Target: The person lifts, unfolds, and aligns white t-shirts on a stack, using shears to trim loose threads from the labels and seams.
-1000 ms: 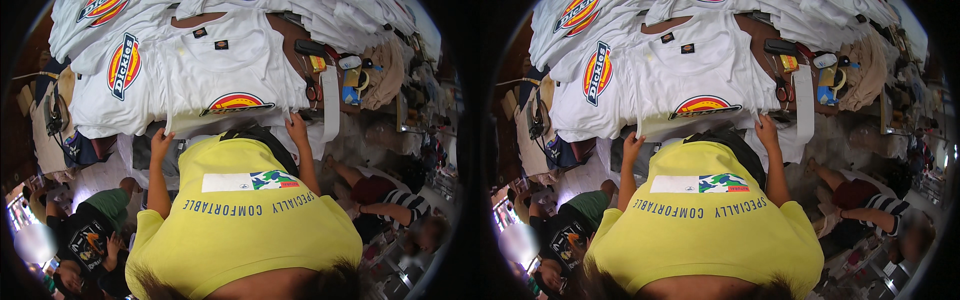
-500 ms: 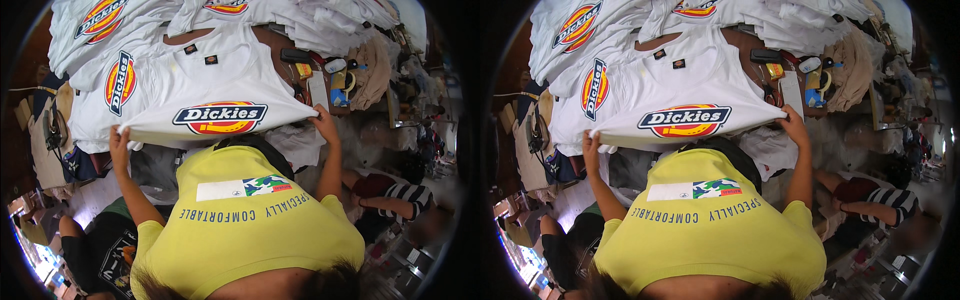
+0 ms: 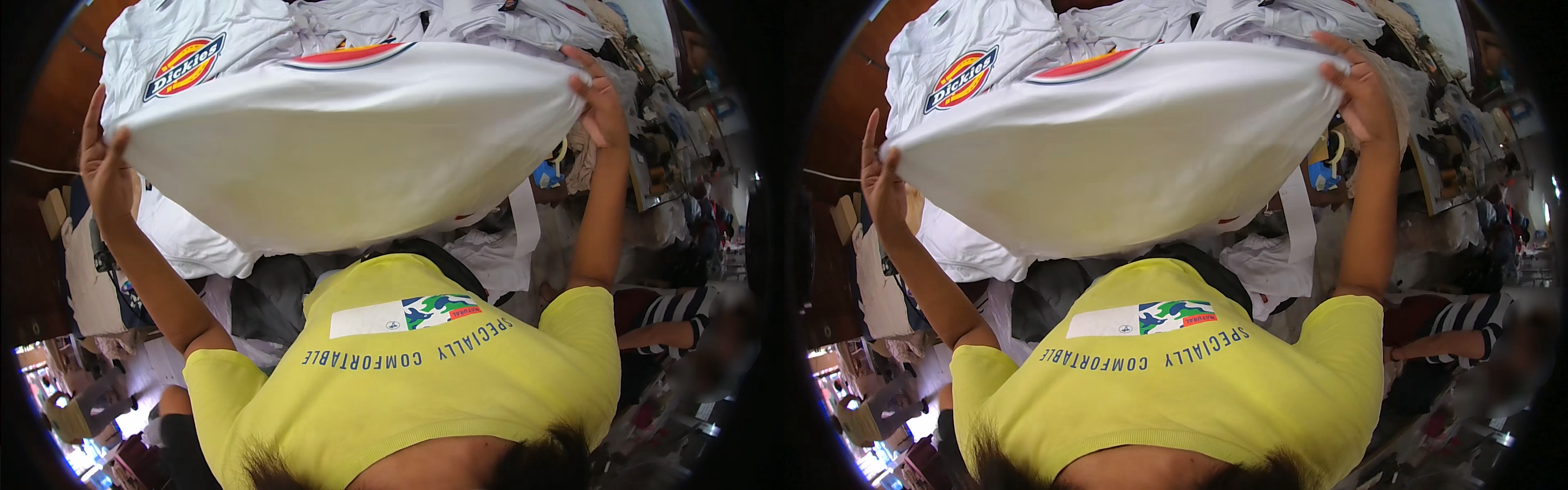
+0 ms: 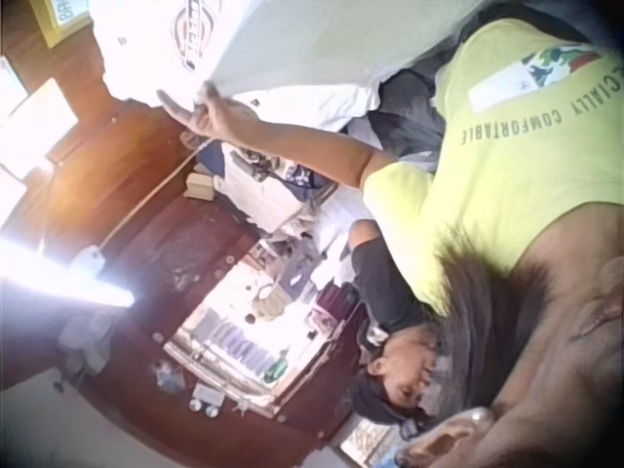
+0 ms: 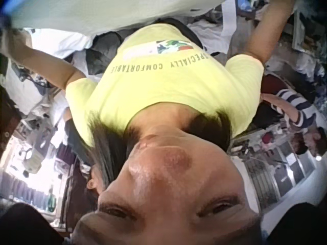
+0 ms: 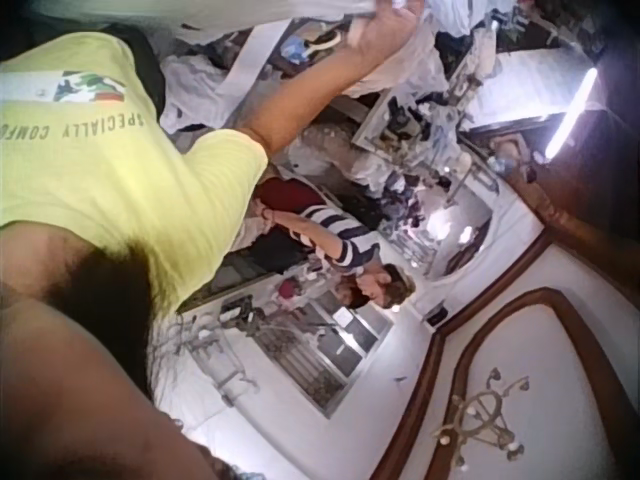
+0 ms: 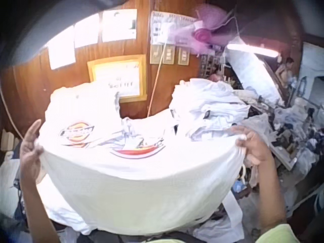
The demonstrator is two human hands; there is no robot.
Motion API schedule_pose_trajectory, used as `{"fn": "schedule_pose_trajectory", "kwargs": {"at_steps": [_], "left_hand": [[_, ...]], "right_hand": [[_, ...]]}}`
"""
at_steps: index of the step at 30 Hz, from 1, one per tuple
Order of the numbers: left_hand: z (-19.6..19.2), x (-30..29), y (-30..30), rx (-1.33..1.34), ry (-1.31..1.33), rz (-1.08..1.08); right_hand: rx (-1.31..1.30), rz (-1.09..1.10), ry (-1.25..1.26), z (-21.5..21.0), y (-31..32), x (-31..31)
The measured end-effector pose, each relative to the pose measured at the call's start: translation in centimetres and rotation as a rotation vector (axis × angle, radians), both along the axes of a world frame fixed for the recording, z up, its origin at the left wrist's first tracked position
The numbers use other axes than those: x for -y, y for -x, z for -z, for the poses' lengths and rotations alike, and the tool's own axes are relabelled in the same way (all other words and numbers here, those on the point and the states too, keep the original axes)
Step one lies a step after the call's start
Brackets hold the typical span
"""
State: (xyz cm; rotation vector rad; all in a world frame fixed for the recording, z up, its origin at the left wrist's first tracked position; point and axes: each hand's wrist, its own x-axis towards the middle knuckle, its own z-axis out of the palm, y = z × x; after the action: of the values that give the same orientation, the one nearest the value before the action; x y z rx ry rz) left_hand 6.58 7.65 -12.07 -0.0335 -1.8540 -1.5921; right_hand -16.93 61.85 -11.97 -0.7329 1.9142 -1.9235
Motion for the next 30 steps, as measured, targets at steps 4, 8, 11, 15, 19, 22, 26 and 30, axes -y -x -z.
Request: {"fn": "schedule_pose_trajectory", "kwargs": {"at_steps": [4,8,11,15,19,22,26,30], "left_hand": [[-1.0,1.7,0.3,-0.027,-0.044,0.039],[-2.4,-0.6,1.8,0.109,0.445,-0.039],[-3.3,2.9,2.1,0.221,0.627,-0.113],[-3.6,6.4,2.5,0.024,0.770,-0.317],[-3.9,6.8,1.9,-0.227,0.342,-0.328],[-2.7,0.0,4.6,-0.279,0.369,-0.271],[8.9,-13.0,10.1,0.009,0.497,0.133],[19.5,-25.7,10.7,0.176,0.376,0.429]], "right_hand": [[-0.173,-0.029,0.303,-1.6,-1.1,2.4],[-0.419,-0.048,-0.297,-3.3,0.3,1.2],[-0.601,0.210,-0.414,-4.0,0.9,0.7],[-0.800,0.448,-0.443,-4.4,2.6,-1.5],[-1.020,0.624,-0.398,-4.8,2.5,-1.9],[-1.073,0.600,-0.414,-4.6,1.9,-0.6],[-0.979,0.589,-0.497,-2.6,1.4,4.7],[-1.086,0.767,-0.591,-3.2,0.8,5.4]]}}
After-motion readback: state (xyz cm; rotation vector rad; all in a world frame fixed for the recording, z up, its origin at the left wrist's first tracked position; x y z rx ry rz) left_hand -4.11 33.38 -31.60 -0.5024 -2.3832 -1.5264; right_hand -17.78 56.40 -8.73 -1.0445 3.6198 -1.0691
